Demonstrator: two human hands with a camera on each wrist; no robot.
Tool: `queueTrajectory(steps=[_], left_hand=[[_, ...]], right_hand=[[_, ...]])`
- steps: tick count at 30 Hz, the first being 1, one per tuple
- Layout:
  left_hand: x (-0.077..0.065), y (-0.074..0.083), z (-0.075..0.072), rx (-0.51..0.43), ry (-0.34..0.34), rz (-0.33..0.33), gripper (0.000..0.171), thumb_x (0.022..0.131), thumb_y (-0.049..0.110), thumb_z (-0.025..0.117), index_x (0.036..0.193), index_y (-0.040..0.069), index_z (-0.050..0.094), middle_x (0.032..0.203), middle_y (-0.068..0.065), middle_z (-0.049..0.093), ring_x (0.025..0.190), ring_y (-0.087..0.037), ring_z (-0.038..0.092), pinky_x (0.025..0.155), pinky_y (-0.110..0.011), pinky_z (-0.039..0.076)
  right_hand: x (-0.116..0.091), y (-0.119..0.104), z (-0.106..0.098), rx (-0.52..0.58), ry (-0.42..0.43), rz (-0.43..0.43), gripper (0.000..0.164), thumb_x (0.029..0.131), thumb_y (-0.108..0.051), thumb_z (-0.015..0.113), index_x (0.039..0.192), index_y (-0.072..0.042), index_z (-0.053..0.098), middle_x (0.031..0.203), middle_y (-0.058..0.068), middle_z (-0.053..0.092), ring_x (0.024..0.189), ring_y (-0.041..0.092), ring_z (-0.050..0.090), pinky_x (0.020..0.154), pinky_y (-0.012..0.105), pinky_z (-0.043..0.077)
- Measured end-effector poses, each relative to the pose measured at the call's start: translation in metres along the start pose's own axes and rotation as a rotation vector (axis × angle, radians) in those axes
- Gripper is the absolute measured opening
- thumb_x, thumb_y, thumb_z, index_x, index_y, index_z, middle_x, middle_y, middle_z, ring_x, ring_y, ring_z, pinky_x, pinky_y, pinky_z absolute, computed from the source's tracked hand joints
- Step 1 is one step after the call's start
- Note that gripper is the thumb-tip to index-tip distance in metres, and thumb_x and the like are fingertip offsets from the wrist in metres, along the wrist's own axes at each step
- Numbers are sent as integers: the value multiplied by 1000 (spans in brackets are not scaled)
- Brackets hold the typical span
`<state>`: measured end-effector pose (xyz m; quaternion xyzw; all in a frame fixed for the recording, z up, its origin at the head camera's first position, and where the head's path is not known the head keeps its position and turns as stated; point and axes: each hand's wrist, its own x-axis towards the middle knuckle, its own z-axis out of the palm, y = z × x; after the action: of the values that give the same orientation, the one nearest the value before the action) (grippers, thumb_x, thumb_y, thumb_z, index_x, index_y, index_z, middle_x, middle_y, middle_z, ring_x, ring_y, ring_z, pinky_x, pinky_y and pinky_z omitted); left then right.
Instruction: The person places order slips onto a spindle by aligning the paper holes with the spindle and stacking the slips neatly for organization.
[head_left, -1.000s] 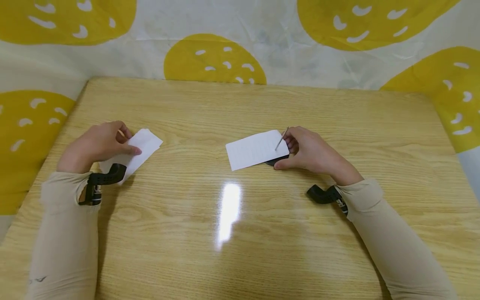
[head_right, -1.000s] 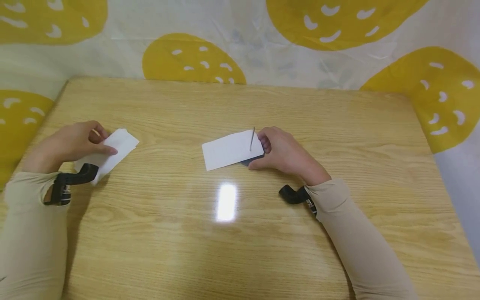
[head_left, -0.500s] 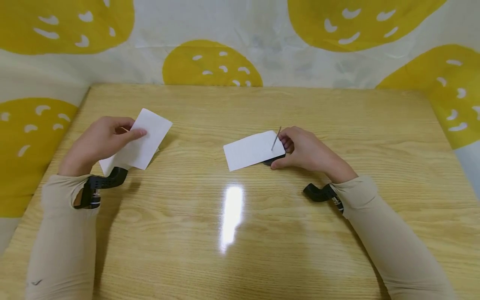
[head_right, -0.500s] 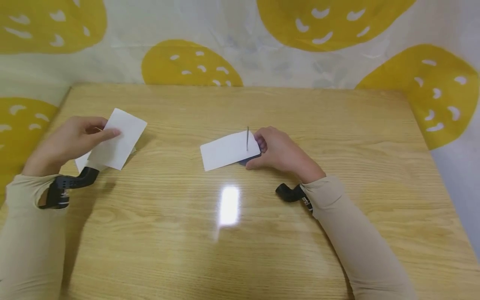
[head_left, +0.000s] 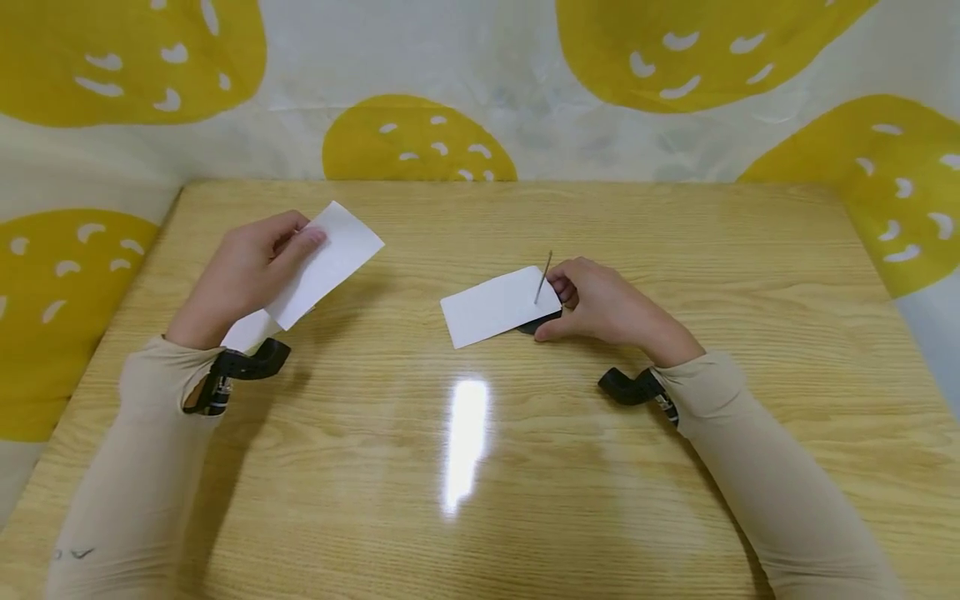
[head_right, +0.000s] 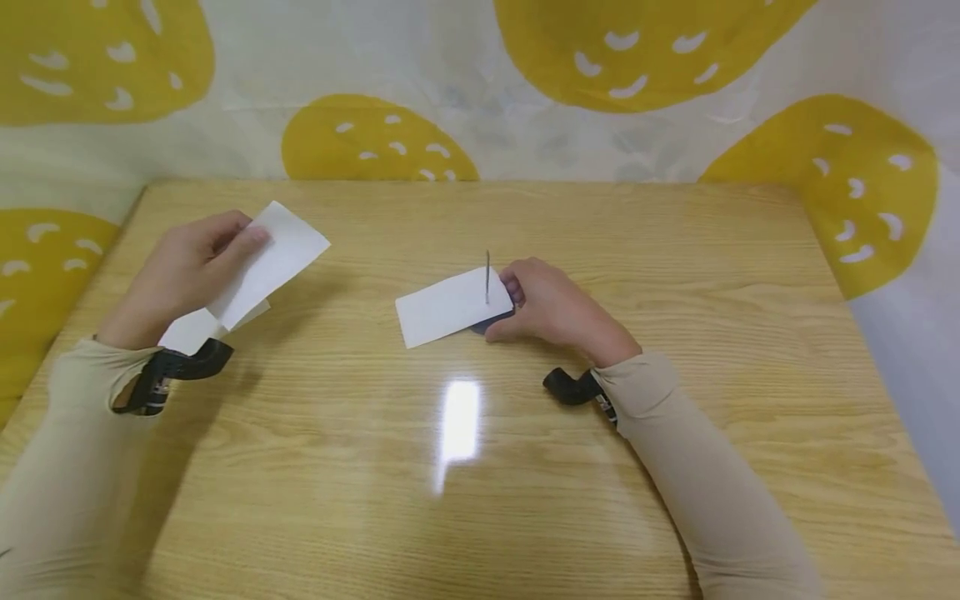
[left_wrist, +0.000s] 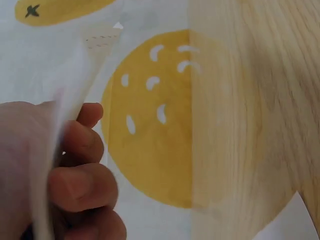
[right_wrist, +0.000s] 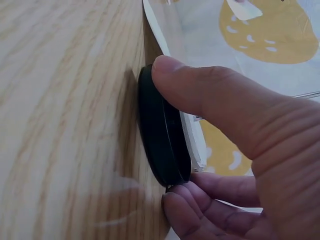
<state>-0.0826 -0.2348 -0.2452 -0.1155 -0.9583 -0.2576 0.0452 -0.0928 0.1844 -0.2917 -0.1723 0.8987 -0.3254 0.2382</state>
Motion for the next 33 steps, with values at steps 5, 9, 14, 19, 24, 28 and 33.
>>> queueTrajectory(steps=[5, 9, 14, 19, 24, 28, 33], left_hand=[[5, 10, 1, -20, 47, -10, 34, 104, 41, 62, 88, 12, 68, 61, 0, 43, 56, -12, 43, 55, -24, 32], [9, 17, 4, -65, 99, -38, 35, 102, 38, 63, 81, 11, 68, 58, 0, 44, 54, -12, 44, 52, -23, 33], [10, 26, 7, -114, 153, -24, 30, 101, 25, 57, 78, 10, 70, 59, 2, 49, 51, -8, 43, 50, -20, 33], [8, 37, 10, -144, 170, -7, 30, 103, 27, 57, 83, 9, 70, 60, 2, 46, 54, -8, 44, 52, -20, 32], [10, 52, 14, -215, 132, -1, 30, 105, 31, 56, 88, 11, 70, 64, 2, 52, 56, -9, 51, 52, -20, 37], [13, 63, 18, -242, 98, 30, 31, 107, 32, 54, 92, 11, 71, 63, -1, 53, 54, -10, 55, 52, -20, 42], [17, 73, 23, -260, 52, 108, 31, 110, 28, 49, 97, 7, 68, 66, -7, 56, 54, -12, 57, 50, -22, 45]], right_hand=[[1, -1, 0, -10, -4, -17, 64, 77, -32, 93, 126, -3, 63, 116, 12, 63, 104, 25, 58, 93, 39, 49], [-1, -4, -3, -2, -16, -8, 68, 77, -39, 92, 127, -4, 62, 118, 11, 62, 105, 26, 58, 94, 40, 49], [-6, -11, -13, 27, 3, 55, 86, 82, -45, 87, 145, -2, 49, 130, 13, 58, 119, 29, 60, 104, 46, 50], [-16, -21, -24, 43, 72, 30, 73, 92, -46, 77, 148, -6, 49, 132, 12, 59, 122, 30, 61, 106, 48, 49], [-26, -29, -33, 67, 185, -23, 47, 103, -43, 63, 139, -13, 59, 126, 11, 65, 115, 28, 62, 102, 46, 47], [-33, -35, -38, 91, 269, -43, 39, 105, -48, 56, 130, -20, 66, 124, 6, 69, 107, 23, 62, 93, 39, 48], [-33, -43, -40, 104, 365, -97, 34, 105, -48, 56, 120, -21, 71, 115, 3, 73, 101, 14, 60, 89, 29, 46]])
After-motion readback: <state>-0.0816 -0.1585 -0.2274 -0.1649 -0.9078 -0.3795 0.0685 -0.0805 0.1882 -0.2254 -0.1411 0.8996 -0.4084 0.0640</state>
